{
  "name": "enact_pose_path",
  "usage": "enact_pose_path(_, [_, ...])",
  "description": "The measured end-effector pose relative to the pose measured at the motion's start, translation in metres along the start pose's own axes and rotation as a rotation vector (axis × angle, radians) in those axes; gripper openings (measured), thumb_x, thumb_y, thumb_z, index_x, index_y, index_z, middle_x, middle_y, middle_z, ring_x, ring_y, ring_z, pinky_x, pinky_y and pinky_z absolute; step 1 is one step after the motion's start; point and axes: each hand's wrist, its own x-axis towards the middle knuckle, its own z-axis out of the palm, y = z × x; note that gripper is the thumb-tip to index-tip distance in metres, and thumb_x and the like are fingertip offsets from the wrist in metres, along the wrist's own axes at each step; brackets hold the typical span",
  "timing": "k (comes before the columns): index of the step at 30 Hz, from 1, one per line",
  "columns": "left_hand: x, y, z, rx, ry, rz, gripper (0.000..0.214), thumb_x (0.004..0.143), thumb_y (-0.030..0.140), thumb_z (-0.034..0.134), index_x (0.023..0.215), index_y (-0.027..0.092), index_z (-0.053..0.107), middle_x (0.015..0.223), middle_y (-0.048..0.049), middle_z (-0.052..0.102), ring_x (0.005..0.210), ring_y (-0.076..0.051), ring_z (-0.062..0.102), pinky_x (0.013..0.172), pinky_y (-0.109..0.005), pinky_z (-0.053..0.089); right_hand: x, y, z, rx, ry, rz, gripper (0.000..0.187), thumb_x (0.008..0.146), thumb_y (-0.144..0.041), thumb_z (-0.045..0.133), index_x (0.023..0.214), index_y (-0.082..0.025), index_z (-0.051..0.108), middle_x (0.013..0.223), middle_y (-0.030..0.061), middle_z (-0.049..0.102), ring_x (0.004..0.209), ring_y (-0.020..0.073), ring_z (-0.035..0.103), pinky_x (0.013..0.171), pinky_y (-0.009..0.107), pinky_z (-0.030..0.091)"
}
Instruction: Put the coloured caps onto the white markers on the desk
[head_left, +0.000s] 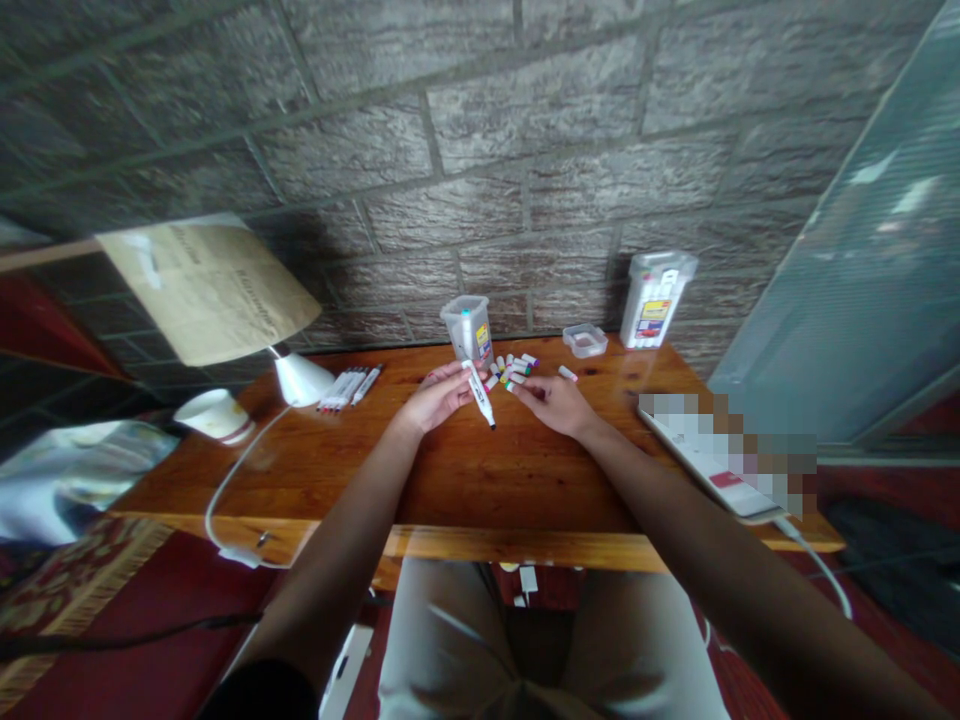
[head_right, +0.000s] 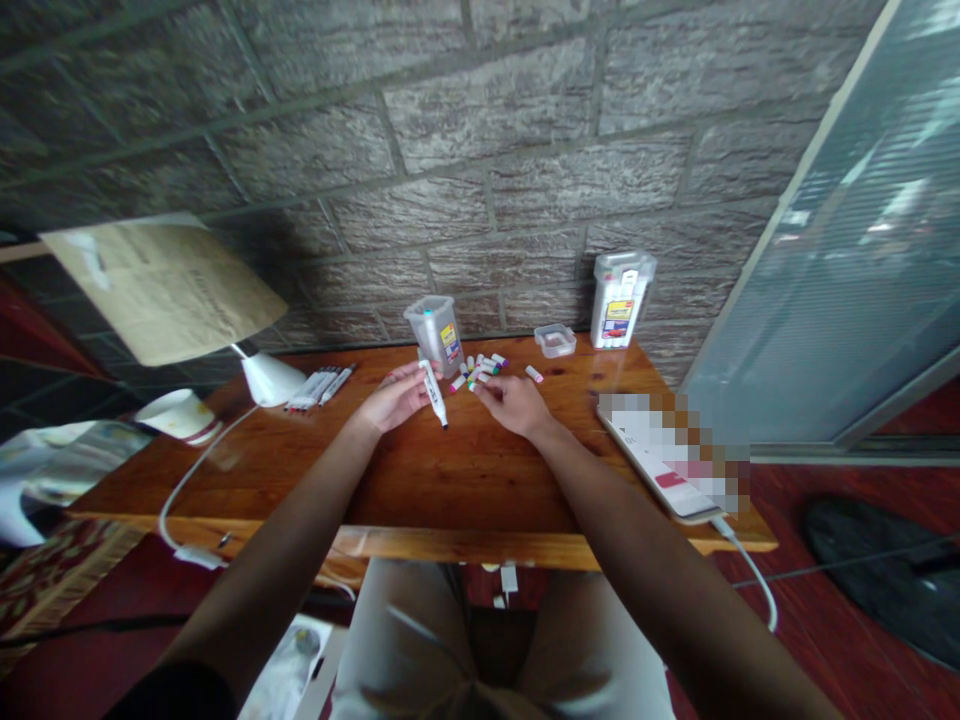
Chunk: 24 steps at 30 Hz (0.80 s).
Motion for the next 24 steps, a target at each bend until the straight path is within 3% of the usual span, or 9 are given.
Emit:
enact_pose_path(4, [0.000, -0.001, -0.001, -0.010, 0.031, 0.011, 0.021, 0.076, 0.019, 0.080, 0.096, 0.013, 0.073, 0.092, -0.0080, 0.078, 0.077, -0.015, 0.072, 0.078, -0.028, 0.055, 0.000, 0.005, 0.003, 0.046, -0.053, -0.006, 0.035, 0.088, -0.049, 0.059, 0.083, -0.018, 0.074, 0.062, -0.0014, 0.063, 0.057, 0.0113, 0.051, 0.057, 0.024, 0.034])
enact_pose_path(9, [0.000, 0.000, -0.001, -0.015, 0.033, 0.035, 0.023, 0.074, 0.022, 0.083, 0.089, 0.015, 0.067, 0.086, -0.0039, 0.077, 0.073, -0.013, 0.071, 0.076, -0.027, 0.055, 0.002, 0.006, 0.001, 0.030, -0.118, 0.011, 0.017, 0.081, -0.032, 0.068, 0.089, -0.018, 0.072, 0.064, -0.0030, 0.064, 0.057, 0.0105, 0.052, 0.059, 0.022, 0.036])
enact_pose_path(15, [0.000, -0.001, -0.001, -0.021, 0.045, 0.044, 0.026, 0.071, 0.023, 0.085, 0.085, 0.015, 0.064, 0.085, -0.0021, 0.076, 0.070, -0.011, 0.069, 0.073, -0.025, 0.053, 0.003, 0.002, -0.001, -0.034, -0.002, 0.059, 0.019, 0.082, -0.022, 0.063, 0.099, -0.018, 0.069, 0.071, -0.0020, 0.068, 0.063, 0.0120, 0.058, 0.067, 0.024, 0.041])
enact_pose_path(19, [0.000, 0.000, 0.000, -0.020, 0.034, 0.061, 0.027, 0.070, 0.022, 0.086, 0.087, 0.015, 0.067, 0.086, -0.0022, 0.076, 0.071, -0.011, 0.069, 0.074, -0.025, 0.054, 0.001, -0.003, 0.000, 0.132, 0.016, 0.046, 0.031, 0.090, -0.044, 0.057, 0.091, -0.016, 0.072, 0.074, 0.0016, 0.070, 0.066, 0.0140, 0.059, 0.067, 0.026, 0.044])
enact_pose_path(21, [0.000, 0.000, 0.000, -0.004, 0.017, 0.060, 0.027, 0.070, 0.021, 0.086, 0.089, 0.015, 0.068, 0.088, -0.0033, 0.077, 0.073, -0.011, 0.069, 0.074, -0.023, 0.054, 0.000, -0.008, 0.001, 0.287, -0.069, -0.002, 0.045, 0.090, -0.056, 0.055, 0.090, -0.015, 0.074, 0.078, 0.0035, 0.071, 0.070, 0.0151, 0.061, 0.069, 0.026, 0.045])
enact_pose_path(24, [-0.001, 0.000, 0.000, 0.005, -0.010, 0.045, 0.030, 0.068, 0.021, 0.087, 0.093, 0.014, 0.072, 0.092, -0.0055, 0.078, 0.075, -0.011, 0.071, 0.072, -0.021, 0.054, -0.003, -0.018, 0.002, 0.446, -0.221, -0.103, 0.045, 0.087, -0.056, 0.061, 0.096, -0.015, 0.076, 0.088, 0.0049, 0.074, 0.077, 0.0159, 0.062, 0.072, 0.028, 0.046])
